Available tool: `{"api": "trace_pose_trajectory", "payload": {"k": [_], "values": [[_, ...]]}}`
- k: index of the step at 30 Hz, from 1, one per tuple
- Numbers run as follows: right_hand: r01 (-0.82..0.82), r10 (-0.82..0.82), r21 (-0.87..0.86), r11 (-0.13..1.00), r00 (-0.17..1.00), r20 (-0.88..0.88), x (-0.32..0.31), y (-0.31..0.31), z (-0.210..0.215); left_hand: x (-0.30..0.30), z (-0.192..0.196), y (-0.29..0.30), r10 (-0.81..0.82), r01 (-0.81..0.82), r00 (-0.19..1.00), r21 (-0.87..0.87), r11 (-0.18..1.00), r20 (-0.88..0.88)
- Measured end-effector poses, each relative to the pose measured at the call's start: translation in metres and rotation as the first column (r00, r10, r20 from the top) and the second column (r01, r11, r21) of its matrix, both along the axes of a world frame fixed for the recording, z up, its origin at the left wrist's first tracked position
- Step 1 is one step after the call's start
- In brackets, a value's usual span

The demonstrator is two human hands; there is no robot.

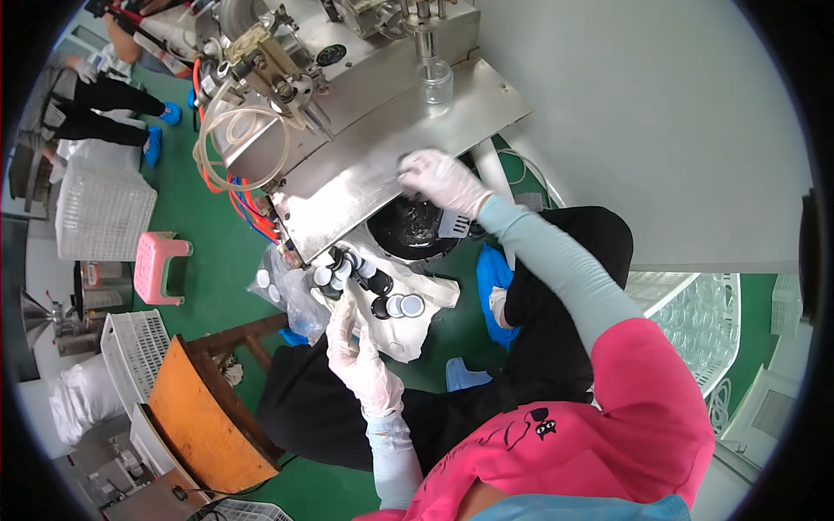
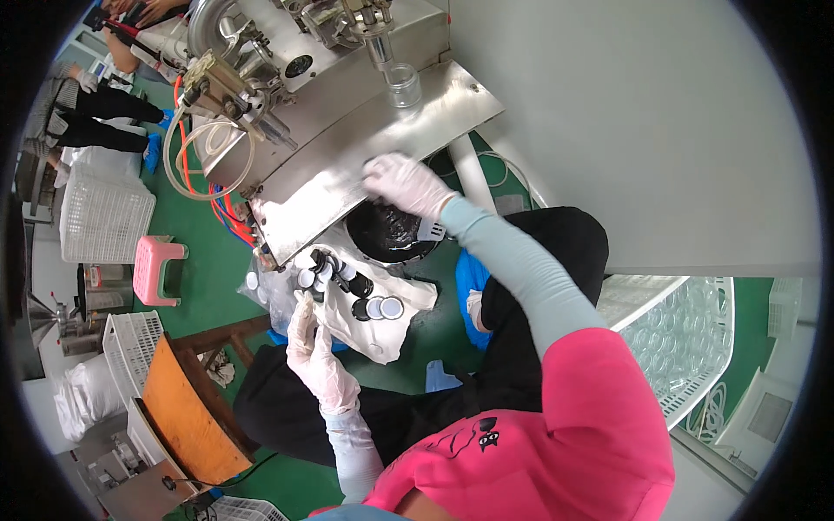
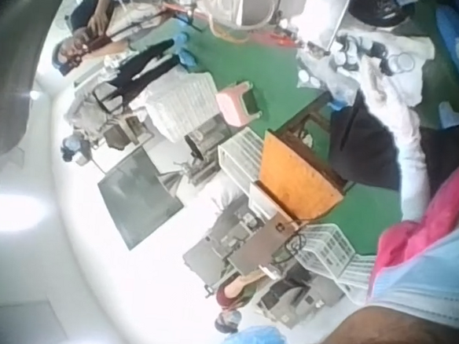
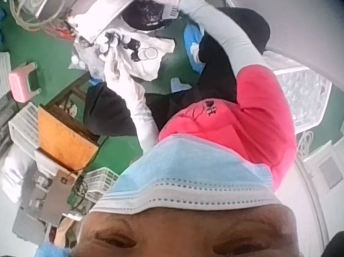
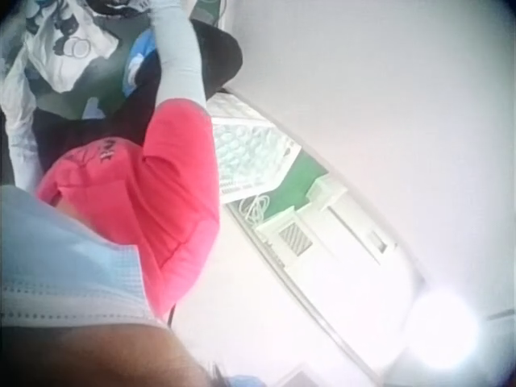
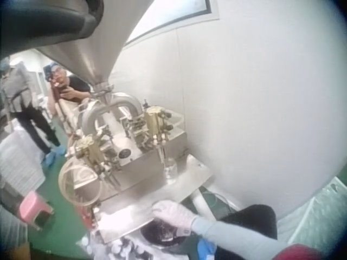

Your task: Operating and cleaning residue from a liquid filling machine while managing production containers.

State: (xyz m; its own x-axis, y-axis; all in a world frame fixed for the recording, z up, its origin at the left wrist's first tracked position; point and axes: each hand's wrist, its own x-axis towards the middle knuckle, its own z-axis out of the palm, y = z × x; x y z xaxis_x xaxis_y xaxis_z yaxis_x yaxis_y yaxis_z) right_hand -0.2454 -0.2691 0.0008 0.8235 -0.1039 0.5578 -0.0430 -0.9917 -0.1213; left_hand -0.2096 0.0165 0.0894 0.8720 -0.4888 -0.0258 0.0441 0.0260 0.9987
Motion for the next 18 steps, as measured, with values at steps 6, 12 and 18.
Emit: {"api": "trace_pose_trajectory", "payload": {"k": [6, 12, 18], "values": [[0.317, -0.279, 0.160, 0.935, 0.934, -0.222, -0.080, -0.082, 0.042, -0.009, 0.005, 0.001, -0.019, 0.018, 0.999, -0.052, 0.999, -0.033], [0.489, -0.595, 0.763, 0.422, 0.784, -0.174, -0.076, -0.143, 0.078, -0.015, 0.003, -0.013, -0.129, 0.126, 0.984, -0.028, 0.992, -0.124], [0.527, -0.471, 0.472, 0.707, 0.849, -0.242, -0.076, -0.132, 0.091, -0.013, 0.000, -0.013, -0.122, 0.119, 0.988, -0.039, 0.992, -0.099]]}}
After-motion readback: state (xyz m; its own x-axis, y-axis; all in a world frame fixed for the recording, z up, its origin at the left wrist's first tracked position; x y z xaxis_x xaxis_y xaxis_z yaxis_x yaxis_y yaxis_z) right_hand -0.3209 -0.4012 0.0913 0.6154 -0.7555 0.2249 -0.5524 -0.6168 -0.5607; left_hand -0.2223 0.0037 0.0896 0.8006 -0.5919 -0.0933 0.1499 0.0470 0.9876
